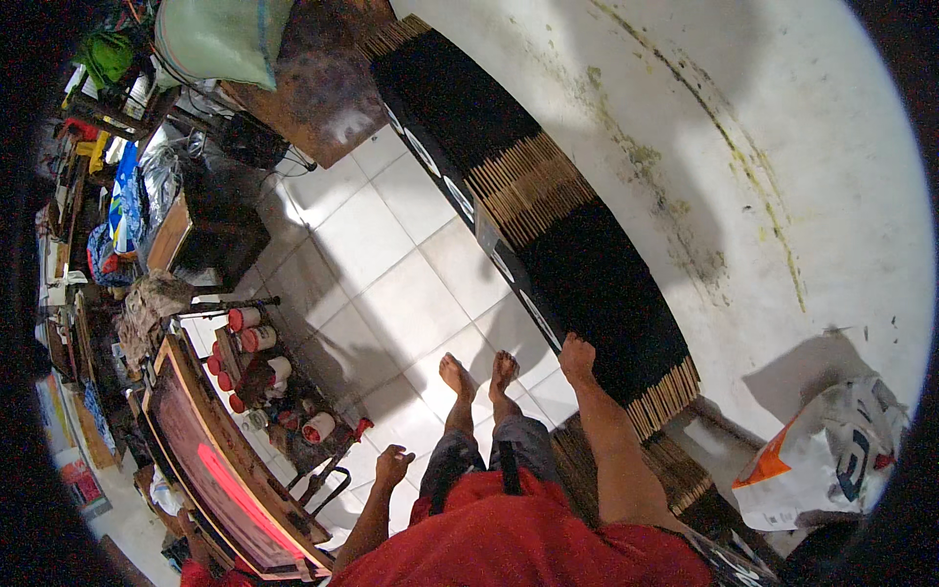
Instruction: The person assists a coworker in a screen printing operation by taking printed fabric pieces from the screen and stacking them on a nearby table. The coworker applies ink to the screen and presses it onto the fabric while the camera wearer handles the finished pieces.
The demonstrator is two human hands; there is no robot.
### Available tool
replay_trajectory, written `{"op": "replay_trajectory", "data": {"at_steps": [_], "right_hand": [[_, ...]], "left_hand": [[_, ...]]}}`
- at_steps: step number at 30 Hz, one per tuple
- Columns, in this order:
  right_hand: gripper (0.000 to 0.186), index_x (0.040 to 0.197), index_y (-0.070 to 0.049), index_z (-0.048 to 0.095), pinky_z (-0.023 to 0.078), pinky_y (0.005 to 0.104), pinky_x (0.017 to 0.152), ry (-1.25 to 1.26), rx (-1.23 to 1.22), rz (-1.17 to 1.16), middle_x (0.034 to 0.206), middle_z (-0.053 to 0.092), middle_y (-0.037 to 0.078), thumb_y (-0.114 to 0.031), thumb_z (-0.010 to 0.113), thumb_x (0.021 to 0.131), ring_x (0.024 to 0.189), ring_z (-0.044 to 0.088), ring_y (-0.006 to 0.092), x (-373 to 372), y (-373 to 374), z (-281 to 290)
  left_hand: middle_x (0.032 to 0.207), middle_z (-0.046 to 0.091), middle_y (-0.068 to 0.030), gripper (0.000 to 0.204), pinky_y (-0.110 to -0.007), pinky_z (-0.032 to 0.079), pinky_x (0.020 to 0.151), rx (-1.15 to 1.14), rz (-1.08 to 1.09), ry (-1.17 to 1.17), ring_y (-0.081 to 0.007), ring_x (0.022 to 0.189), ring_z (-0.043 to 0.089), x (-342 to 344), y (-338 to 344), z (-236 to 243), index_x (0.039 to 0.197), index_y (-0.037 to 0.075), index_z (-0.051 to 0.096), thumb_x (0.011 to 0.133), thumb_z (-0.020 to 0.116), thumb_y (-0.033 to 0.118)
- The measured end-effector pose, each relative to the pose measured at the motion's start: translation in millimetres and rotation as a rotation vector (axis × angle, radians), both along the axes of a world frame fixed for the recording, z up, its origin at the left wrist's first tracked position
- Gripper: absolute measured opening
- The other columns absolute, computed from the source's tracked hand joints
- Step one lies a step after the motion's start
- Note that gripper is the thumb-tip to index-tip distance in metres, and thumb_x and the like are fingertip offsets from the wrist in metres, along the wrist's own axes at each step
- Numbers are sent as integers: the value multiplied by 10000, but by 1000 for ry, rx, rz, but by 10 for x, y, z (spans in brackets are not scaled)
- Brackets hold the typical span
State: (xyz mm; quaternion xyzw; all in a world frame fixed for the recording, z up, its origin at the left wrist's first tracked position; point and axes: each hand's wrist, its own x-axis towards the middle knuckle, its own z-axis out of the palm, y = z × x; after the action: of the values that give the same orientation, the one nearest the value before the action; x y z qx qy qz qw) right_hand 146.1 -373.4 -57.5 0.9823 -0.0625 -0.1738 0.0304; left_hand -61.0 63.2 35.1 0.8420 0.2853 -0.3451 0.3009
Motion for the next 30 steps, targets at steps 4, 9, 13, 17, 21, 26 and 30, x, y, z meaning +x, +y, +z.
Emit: {"op": "replay_trajectory", "data": {"at_steps": [4,9,13,17,21,26,30], "right_hand": [[237,892,-5,585,527,366,598,-30,-14,16,761,635,137,-133,589,692,666,646,266,11,-46,-35],[364,1009,10,569,519,378,659,54,3,-32,808,636,159,-147,613,684,747,639,289,45,-109,-57],[359,1025,8,563,508,402,698,90,24,-38,829,634,162,-141,589,699,772,632,304,47,-95,-34],[338,1039,12,564,498,413,705,108,33,-28,833,632,161,-124,536,730,764,625,308,44,-43,25],[279,985,10,572,503,400,693,70,50,-19,820,631,159,-111,551,735,753,626,300,46,-17,75],[204,896,-3,582,519,378,583,-84,5,22,709,625,150,-100,575,716,642,633,300,19,-7,43],[175,871,-3,584,518,385,578,-112,31,-9,711,628,155,-90,549,723,643,635,303,-25,18,6]], "left_hand": [[865,649,-162,417,-371,489,747,-5,28,21,-287,840,626,13,3,38,968,25,607,705,697,336],[871,651,-159,423,-364,492,746,-3,63,20,-281,837,628,-56,66,61,977,30,609,703,701,340],[860,652,-157,415,-360,495,737,2,99,18,-278,824,631,-177,105,48,970,32,610,702,706,334],[845,652,-149,402,-361,497,715,13,92,-10,-275,805,633,-312,148,35,961,39,609,704,705,332],[827,652,-138,399,-370,497,697,-6,87,-46,-278,794,631,-409,188,-31,962,56,608,707,694,350],[839,647,-151,402,-374,494,704,-49,-67,6,-285,801,628,-334,355,-222,969,46,607,706,687,339],[858,648,-154,413,-378,486,735,1,-80,-52,-293,828,624,-88,719,-281,949,50,607,686,693,357]]}}
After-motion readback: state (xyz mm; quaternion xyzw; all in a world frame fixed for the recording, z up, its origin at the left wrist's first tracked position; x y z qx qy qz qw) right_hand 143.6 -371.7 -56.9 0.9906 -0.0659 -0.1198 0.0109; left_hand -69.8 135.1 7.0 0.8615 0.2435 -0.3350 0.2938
